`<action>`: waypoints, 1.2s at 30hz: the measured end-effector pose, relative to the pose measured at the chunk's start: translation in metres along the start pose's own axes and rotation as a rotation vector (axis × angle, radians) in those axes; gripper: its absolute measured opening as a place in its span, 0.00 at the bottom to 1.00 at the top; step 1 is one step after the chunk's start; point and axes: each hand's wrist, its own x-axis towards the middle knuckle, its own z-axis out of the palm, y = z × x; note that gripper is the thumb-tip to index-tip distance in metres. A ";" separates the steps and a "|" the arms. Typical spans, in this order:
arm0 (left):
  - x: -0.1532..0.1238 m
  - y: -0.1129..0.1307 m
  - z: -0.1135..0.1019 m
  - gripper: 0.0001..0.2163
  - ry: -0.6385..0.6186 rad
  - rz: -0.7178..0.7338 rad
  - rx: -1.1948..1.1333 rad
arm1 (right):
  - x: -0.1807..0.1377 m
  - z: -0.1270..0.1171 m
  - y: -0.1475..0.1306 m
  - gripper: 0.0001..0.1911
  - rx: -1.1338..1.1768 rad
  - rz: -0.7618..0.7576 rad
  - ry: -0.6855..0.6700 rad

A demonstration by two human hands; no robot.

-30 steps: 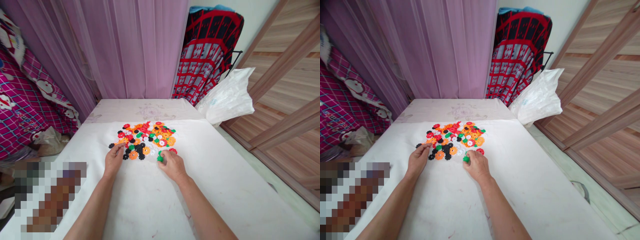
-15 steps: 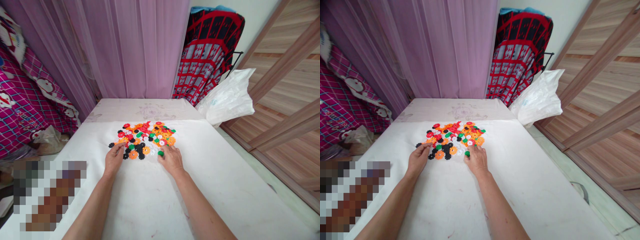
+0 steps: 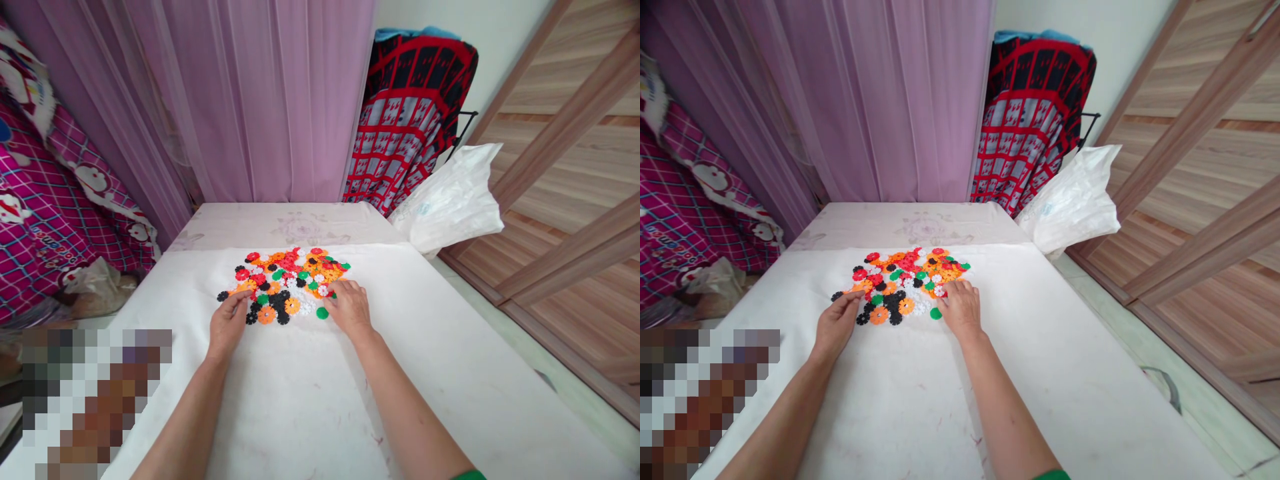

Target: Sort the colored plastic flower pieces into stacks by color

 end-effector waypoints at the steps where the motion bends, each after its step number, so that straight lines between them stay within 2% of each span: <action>1: 0.000 -0.001 0.000 0.15 -0.001 0.002 -0.003 | 0.004 0.002 0.000 0.06 -0.004 -0.001 -0.009; 5: 0.002 -0.005 0.000 0.14 -0.006 0.028 -0.008 | 0.013 0.013 -0.003 0.06 -0.011 0.010 -0.039; 11: 0.001 -0.006 0.000 0.14 -0.003 0.025 0.008 | 0.016 0.021 -0.002 0.09 0.041 0.034 -0.006; 14: 0.001 -0.004 0.000 0.14 0.002 0.018 -0.002 | 0.016 0.016 0.018 0.11 0.140 0.096 0.082; 17: 0.001 -0.002 0.000 0.14 -0.004 0.011 -0.008 | 0.011 0.010 0.051 0.12 0.247 0.232 0.165; 20: 0.001 -0.001 0.000 0.14 -0.010 0.005 -0.010 | 0.001 0.008 0.079 0.10 0.280 0.347 0.129; 22: 0.001 0.000 -0.001 0.14 -0.009 0.001 -0.011 | -0.005 0.010 0.087 0.08 0.259 0.339 0.090; 28: 0.000 0.002 -0.003 0.14 -0.006 0.001 0.028 | -0.009 0.014 0.085 0.07 0.168 0.226 0.046; 32: 0.000 0.003 -0.003 0.15 -0.010 -0.005 0.033 | -0.008 0.010 0.082 0.10 0.189 0.221 0.111; 36: -0.001 0.005 -0.003 0.16 -0.020 -0.001 0.027 | 0.000 0.004 0.063 0.09 0.139 0.185 0.084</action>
